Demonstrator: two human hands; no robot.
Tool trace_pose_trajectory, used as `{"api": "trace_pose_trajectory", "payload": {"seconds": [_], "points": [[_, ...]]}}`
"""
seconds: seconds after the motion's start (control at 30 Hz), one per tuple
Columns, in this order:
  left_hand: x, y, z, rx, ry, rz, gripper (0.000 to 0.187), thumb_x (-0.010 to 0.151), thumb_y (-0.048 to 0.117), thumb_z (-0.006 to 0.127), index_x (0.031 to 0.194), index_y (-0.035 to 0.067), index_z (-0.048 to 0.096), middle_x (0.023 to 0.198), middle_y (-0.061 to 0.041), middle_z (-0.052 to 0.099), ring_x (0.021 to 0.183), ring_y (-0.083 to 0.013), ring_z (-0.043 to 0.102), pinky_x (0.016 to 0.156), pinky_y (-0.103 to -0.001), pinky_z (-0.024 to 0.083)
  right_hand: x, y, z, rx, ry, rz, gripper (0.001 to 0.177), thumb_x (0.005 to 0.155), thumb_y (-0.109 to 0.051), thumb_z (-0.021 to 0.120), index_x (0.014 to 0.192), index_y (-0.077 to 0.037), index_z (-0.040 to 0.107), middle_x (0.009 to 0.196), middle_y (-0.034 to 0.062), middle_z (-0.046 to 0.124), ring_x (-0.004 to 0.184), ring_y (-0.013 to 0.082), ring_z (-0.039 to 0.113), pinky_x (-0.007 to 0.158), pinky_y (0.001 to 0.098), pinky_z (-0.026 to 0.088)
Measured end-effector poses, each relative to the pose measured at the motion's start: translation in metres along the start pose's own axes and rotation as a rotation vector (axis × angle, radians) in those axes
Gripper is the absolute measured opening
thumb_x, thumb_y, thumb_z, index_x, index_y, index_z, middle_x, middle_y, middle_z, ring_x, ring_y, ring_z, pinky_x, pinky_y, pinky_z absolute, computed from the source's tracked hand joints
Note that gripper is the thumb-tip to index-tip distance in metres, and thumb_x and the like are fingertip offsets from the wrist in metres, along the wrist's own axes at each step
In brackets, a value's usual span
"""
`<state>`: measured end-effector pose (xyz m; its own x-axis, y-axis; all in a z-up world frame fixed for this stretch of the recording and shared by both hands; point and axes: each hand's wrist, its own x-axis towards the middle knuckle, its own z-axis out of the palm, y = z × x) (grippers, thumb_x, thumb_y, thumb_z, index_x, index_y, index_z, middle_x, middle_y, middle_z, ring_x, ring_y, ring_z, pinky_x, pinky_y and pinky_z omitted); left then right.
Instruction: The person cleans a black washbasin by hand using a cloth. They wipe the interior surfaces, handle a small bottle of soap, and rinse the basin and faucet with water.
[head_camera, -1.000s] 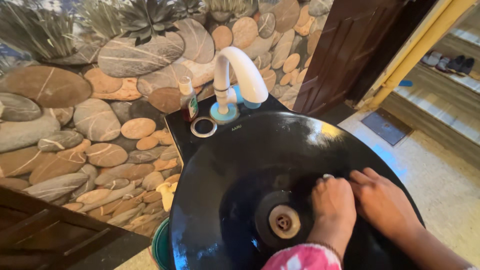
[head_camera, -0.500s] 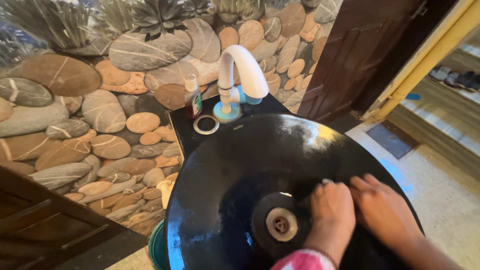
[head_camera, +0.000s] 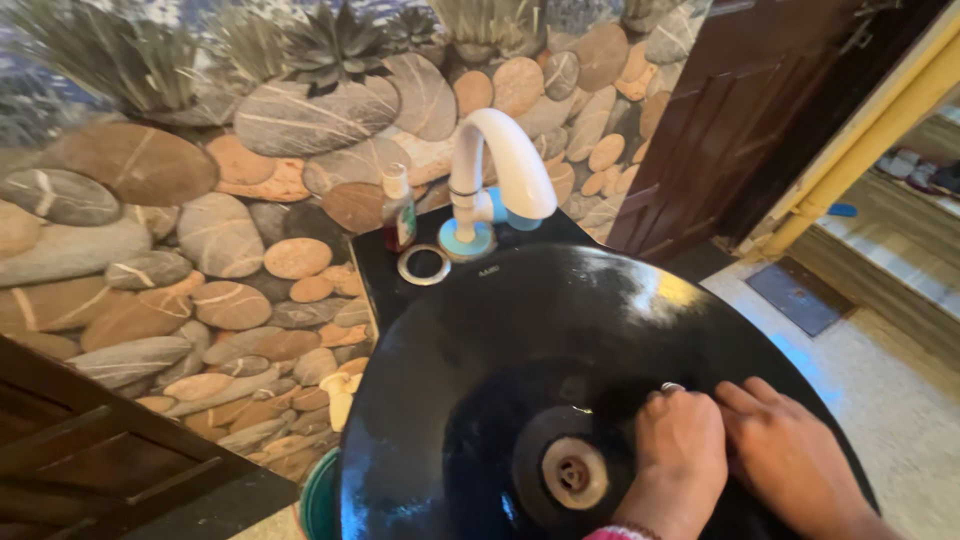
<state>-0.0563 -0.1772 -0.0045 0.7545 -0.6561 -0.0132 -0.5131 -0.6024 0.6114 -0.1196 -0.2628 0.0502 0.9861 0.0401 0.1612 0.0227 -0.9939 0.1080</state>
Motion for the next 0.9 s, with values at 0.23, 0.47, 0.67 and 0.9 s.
{"api": "trace_pose_trajectory", "payload": {"seconds": [0.23,0.47,0.67,0.9], "points": [[0.039,-0.010,-0.004,0.028,0.176,-0.056,0.021,0.098,0.006,0.057,0.099,0.003,0.078,0.113,-0.019,0.072,0.108,-0.0346,0.069,0.086,-0.043,0.058,0.038,0.016,0.004,-0.095,-0.133,0.066,0.022,0.073,-0.019,0.071,0.095,-0.015,0.073,0.105,-0.0007,0.064,0.104,0.0217,0.060,0.090,0.0328,0.054],[0.025,-0.006,-0.006,0.088,-0.005,0.070,0.020,0.090,0.006,0.062,0.102,0.001,0.077,0.114,-0.022,0.070,0.110,-0.0362,0.067,0.088,-0.044,0.057,0.008,0.029,0.022,-0.082,-0.033,-0.014,0.031,0.064,-0.019,0.073,0.094,-0.013,0.072,0.110,0.0001,0.064,0.105,0.0236,0.061,0.089,0.0346,0.055],[0.057,-0.010,-0.006,0.074,0.273,0.087,0.020,0.097,0.007,0.056,0.101,0.002,0.076,0.111,-0.018,0.072,0.108,-0.0335,0.068,0.087,-0.043,0.058,0.046,0.035,0.000,-0.100,-0.033,0.064,0.033,0.071,-0.016,0.072,0.104,-0.018,0.072,0.104,-0.0020,0.062,0.105,0.0215,0.061,0.083,0.0355,0.058],[0.011,0.018,0.039,0.041,0.017,0.153,0.021,0.096,0.008,0.059,0.104,-0.002,0.076,0.114,-0.023,0.070,0.109,-0.0364,0.067,0.086,-0.046,0.057,-0.052,0.069,0.065,-0.146,0.061,0.135,0.043,0.068,-0.021,0.069,0.111,-0.028,0.073,0.110,-0.0123,0.062,0.105,0.0125,0.063,0.084,0.0321,0.059]]}}
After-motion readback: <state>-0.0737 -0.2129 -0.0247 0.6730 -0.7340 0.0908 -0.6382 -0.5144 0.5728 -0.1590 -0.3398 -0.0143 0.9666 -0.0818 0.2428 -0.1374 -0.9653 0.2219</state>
